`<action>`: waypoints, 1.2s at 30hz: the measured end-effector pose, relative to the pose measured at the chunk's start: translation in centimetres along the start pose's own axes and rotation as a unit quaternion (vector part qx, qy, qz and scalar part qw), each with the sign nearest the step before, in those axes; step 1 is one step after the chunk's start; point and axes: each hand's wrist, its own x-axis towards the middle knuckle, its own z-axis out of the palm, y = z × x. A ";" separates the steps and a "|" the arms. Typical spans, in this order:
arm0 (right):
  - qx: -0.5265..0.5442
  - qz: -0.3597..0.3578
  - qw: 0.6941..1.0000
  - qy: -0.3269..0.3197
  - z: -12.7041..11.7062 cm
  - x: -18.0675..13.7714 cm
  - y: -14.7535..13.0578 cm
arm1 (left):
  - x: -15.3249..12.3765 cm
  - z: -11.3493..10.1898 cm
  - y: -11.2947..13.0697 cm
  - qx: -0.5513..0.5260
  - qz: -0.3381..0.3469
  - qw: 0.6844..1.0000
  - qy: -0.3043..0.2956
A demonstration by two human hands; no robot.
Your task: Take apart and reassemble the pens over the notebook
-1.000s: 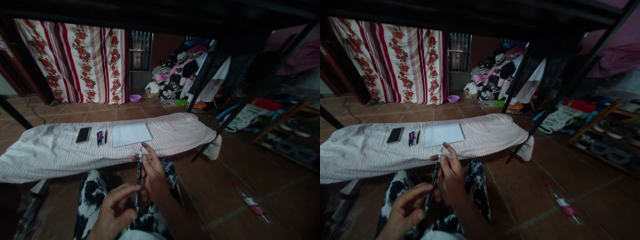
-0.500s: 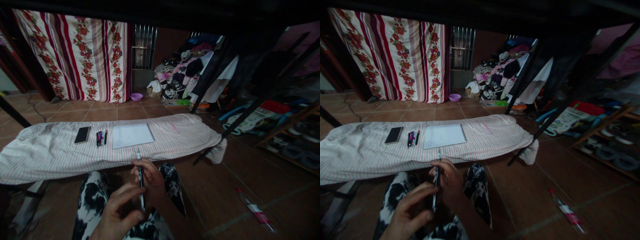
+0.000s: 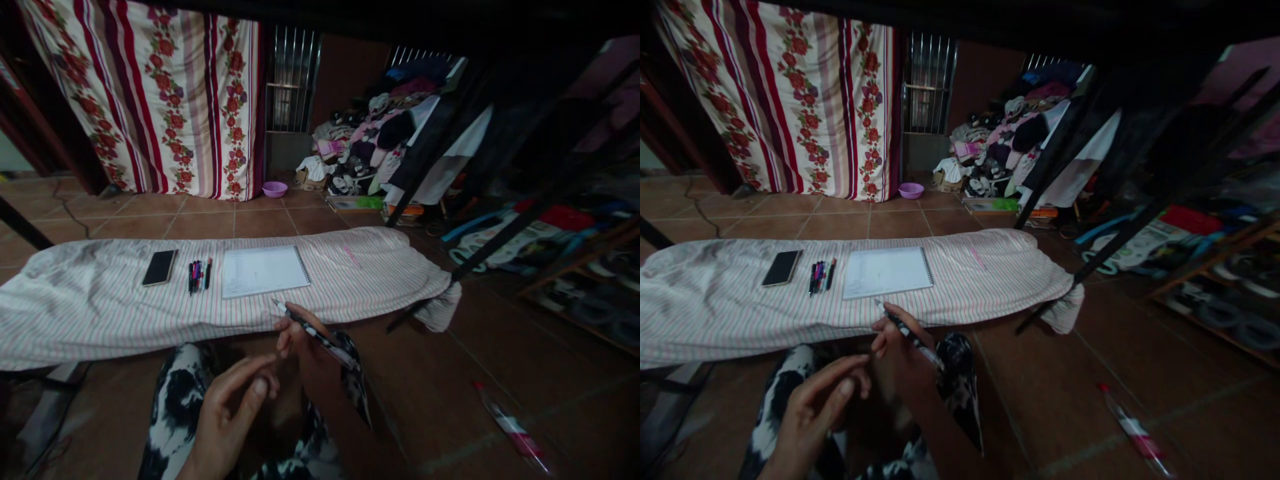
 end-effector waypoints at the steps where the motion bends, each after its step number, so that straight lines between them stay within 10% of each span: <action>1: 0.005 0.015 1.000 0.019 -0.1 0.4 0.3 | 0.5 0.2 -0.3 -0.002 -0.016 1.000 0.015; 9: -0.113 0.049 0.985 0.122 -2.7 6.5 3.5 | 4.7 1.5 -5.2 0.108 -0.121 0.987 -0.016; 21: -0.225 0.113 0.962 0.103 -5.4 17.1 12.7 | 12.4 3.4 -13.8 0.403 0.032 0.906 -0.123; 36: -0.428 0.026 0.903 -0.027 -6.4 17.3 18.7 | 14.3 3.3 -18.7 0.527 0.059 0.839 -0.123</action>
